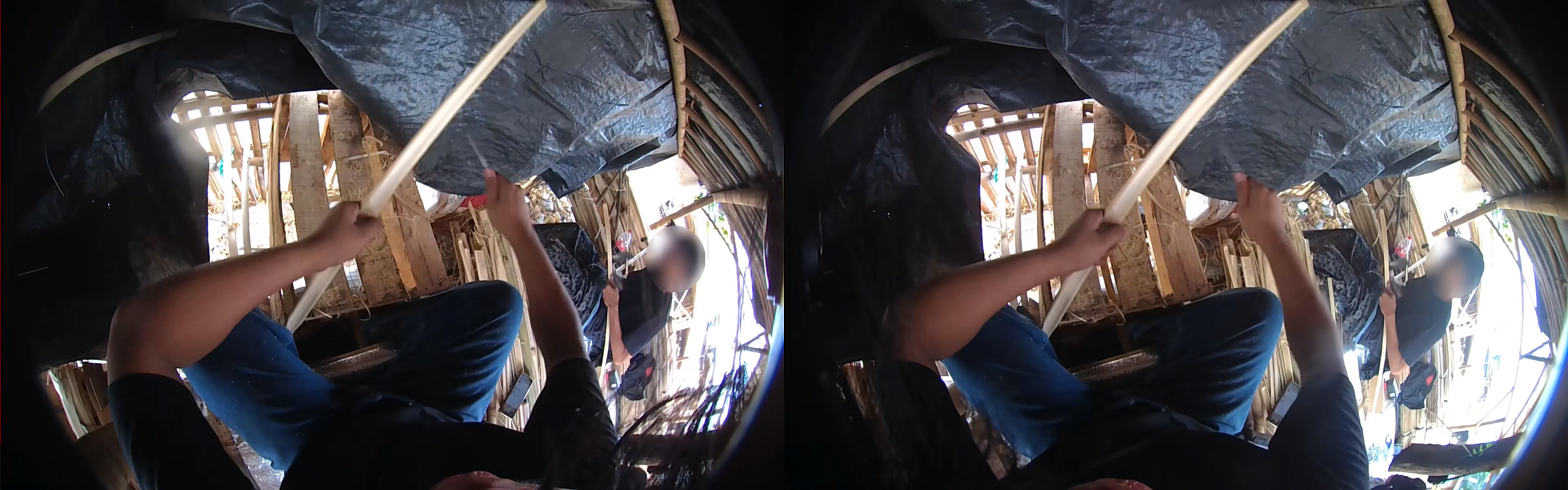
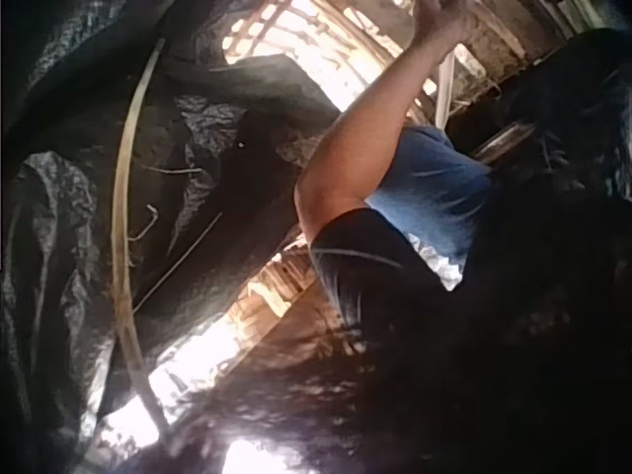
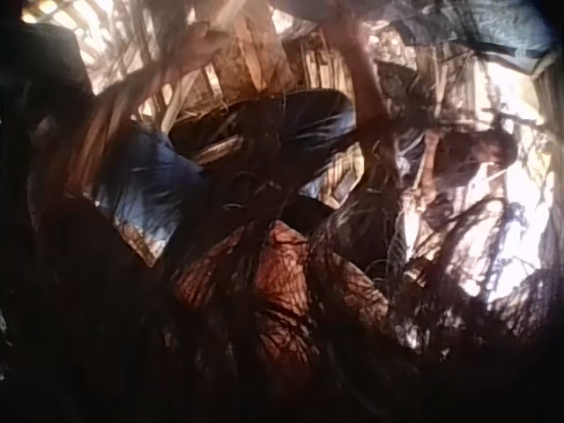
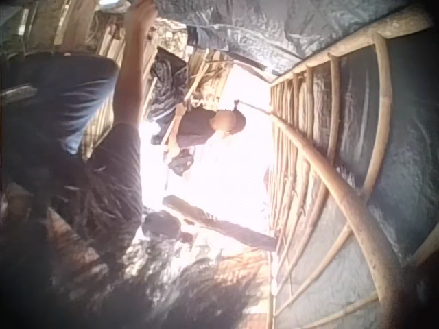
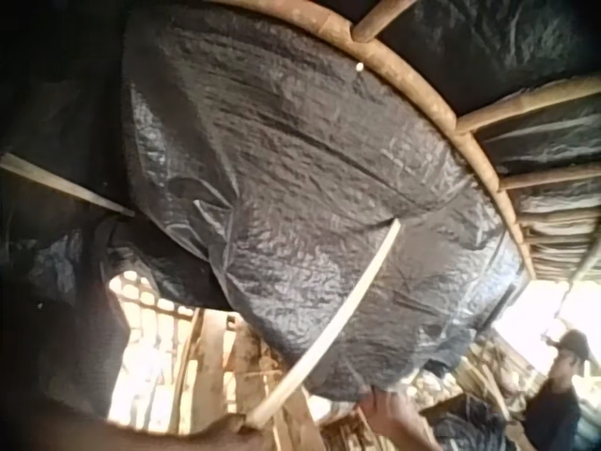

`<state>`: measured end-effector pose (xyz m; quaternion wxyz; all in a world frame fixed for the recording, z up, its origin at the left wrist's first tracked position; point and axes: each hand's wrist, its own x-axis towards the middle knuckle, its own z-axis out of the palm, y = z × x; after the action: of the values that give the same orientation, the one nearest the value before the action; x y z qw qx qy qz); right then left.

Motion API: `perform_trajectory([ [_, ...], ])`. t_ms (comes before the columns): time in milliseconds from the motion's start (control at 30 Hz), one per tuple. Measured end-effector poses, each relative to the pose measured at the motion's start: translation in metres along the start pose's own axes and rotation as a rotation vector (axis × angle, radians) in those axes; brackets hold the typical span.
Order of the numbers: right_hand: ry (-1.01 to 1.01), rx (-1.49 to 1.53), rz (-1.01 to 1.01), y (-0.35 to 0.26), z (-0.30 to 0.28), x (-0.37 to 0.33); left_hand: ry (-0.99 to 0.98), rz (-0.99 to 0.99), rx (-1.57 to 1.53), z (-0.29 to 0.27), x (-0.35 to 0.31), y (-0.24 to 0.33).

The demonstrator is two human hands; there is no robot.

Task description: The person is using a small knife to peel and strip a long piece of bamboo for manufacturing.

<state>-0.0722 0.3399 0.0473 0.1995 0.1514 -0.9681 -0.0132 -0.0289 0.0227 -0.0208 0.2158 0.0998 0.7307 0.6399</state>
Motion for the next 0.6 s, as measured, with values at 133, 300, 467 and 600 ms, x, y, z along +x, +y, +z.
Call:
perform_trajectory([
  [133, -0.071, 0.328, 0.05, -0.087, -0.002, -0.02, 0.021, -0.06, -0.11, -0.003, 0.002, 0.003],
  [300, -0.074, 0.49, -0.22, -0.137, 0.008, -0.031, -0.047, 0.035, -0.083, -0.001, 0.002, 0.011],
  [467, 0.03, 0.339, -0.395, -0.135, 0.015, -0.02, -0.039, 0.054, -0.034, -0.004, 0.003, 0.005],
  [600, 0.071, 0.251, -0.386, -0.129, 0.025, -0.015, 0.037, 0.18, 0.113, -0.001, 0.012, -0.001],
])
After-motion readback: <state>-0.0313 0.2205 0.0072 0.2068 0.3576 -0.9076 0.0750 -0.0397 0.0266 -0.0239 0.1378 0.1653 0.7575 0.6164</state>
